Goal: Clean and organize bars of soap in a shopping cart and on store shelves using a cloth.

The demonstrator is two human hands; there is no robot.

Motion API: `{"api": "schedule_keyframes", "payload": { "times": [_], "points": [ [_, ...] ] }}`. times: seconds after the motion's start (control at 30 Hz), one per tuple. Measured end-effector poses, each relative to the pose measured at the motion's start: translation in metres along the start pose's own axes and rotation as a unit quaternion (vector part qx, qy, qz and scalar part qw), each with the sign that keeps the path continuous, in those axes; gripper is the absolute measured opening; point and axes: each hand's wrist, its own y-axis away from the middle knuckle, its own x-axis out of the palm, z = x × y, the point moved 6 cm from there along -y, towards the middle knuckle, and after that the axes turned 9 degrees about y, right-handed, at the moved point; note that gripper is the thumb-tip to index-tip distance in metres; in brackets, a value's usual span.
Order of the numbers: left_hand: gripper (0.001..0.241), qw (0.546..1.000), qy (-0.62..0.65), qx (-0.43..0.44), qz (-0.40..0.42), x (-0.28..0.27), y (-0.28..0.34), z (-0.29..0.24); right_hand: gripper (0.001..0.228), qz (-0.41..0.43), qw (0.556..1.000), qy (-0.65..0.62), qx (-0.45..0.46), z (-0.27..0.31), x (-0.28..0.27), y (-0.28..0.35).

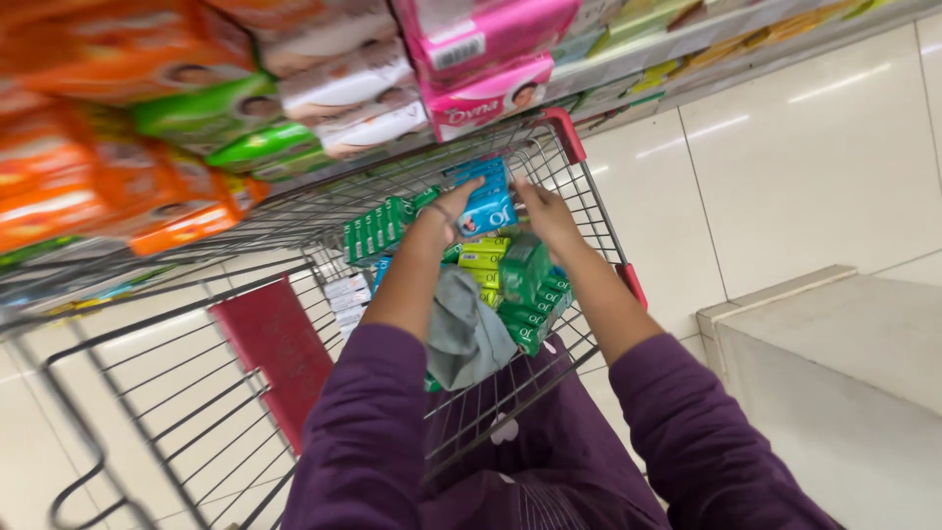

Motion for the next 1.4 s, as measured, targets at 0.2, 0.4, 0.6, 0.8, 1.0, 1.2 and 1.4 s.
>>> {"api": "schedule_keyframes", "payload": {
  "times": [0.2,0.4,0.6,0.8,1.0,1.2,1.4],
  "points": [
    [0.049,0.986,0.142,0.086,-0.031,-0.064,0.082,0.079,0.06,-0.063,0.962,0.229,-0.133,-0.035,0.065,0.097],
    [0.058,0.863,0.494,0.107,0.0,-0.072,0.212,0.152,0.088,0.073,0.729,0.655,-0.184,-0.128,0.101,0.098],
    [0.084,0.785,0.529,0.292,0.135,-0.078,0.286,0.186,0.039,0.159,0.942,0.241,-0.17,-0.031,0.093,0.155],
    [0.072,0.777,0.43,0.421,0.186,-0.056,0.369,0.147,0.036,0.256,0.914,0.081,-0.305,0.098,0.094,0.285],
    [0.072,0.77,0.438,0.414,0.211,-0.054,0.369,0.125,0.048,0.275,0.795,0.098,-0.532,0.155,0.123,0.36],
    [0.067,0.813,0.383,0.389,0.201,-0.01,0.405,0.11,0.053,0.148,0.758,0.24,-0.589,0.132,0.133,0.305],
    [0.073,0.818,0.417,0.324,0.228,0.024,0.421,0.105,0.044,0.007,0.767,0.391,-0.509,0.207,0.145,0.306]
  ]
}}
